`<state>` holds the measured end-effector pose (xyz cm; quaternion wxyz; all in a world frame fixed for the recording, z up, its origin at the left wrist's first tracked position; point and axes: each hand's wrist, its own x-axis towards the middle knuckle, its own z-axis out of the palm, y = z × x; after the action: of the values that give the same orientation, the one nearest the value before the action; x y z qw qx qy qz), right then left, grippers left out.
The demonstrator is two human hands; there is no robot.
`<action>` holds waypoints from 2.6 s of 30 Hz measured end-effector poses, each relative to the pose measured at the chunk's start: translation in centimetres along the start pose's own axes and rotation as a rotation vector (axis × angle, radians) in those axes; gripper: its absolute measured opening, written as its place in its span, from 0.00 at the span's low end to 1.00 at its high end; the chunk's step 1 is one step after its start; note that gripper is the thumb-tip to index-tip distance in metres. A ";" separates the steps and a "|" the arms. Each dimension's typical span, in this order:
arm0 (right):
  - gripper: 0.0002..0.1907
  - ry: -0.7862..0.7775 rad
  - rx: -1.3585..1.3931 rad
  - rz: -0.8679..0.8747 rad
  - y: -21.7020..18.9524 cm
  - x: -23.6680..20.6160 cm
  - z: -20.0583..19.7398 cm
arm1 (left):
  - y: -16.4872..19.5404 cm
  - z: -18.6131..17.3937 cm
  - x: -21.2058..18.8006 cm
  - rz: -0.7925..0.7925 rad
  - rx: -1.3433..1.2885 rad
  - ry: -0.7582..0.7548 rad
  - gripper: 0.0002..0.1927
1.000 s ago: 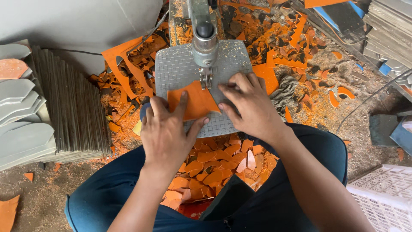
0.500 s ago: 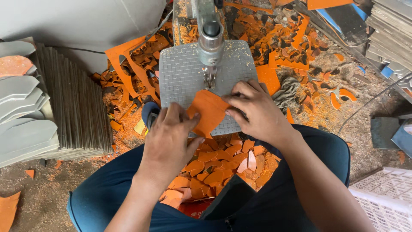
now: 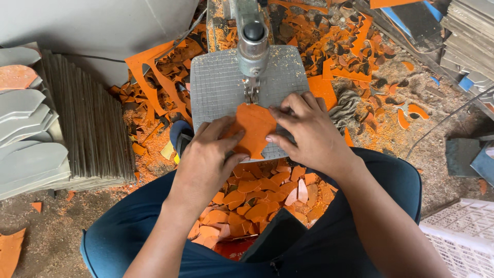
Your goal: The person uses a vertical cutting machine to cut orange rubber sheets into curved shapes. They guide the material under the blade with both hands, rotating the sheet to follow the cutting path, and discard the offcuts into a pile below.
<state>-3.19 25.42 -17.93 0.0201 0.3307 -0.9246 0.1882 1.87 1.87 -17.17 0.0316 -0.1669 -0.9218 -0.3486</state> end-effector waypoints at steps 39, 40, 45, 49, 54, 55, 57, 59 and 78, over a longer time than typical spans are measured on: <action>0.40 -0.052 -0.058 0.047 -0.7 0.0 -0.4 | 0.1 0.3 0.2 0.027 0.022 0.025 0.20; 0.40 -0.053 -0.052 0.050 -0.8 -0.1 -0.5 | 0.2 0.3 0.2 0.032 0.024 0.025 0.20; 0.40 -0.039 -0.063 0.042 -0.9 -0.2 -0.9 | 0.3 0.3 0.1 0.023 0.001 0.032 0.20; 0.40 -0.037 -0.062 0.042 -0.9 -0.2 -0.9 | 0.3 0.4 0.1 0.031 0.002 0.032 0.21; 0.39 -0.036 -0.048 0.049 -0.8 -0.3 -0.8 | 0.2 0.4 0.2 0.034 -0.001 0.032 0.20; 0.39 -0.036 -0.049 0.050 -0.8 -0.2 -0.8 | 0.1 0.5 0.3 0.033 0.000 0.031 0.20; 0.39 -0.035 -0.056 0.050 -0.7 -0.2 -0.6 | 0.0 0.4 0.3 0.032 -0.007 0.030 0.20; 0.40 -0.033 -0.068 0.047 -0.7 -0.1 -0.4 | 0.0 0.4 0.3 0.024 -0.009 0.025 0.20; 0.37 -0.006 -0.118 0.048 -0.5 0.3 -0.2 | -0.1 0.0 0.7 0.010 -0.068 0.038 0.20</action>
<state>-3.07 24.96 -17.50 0.0321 0.3070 -0.9419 0.1326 1.15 1.97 -17.13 0.0452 -0.1660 -0.9077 -0.3827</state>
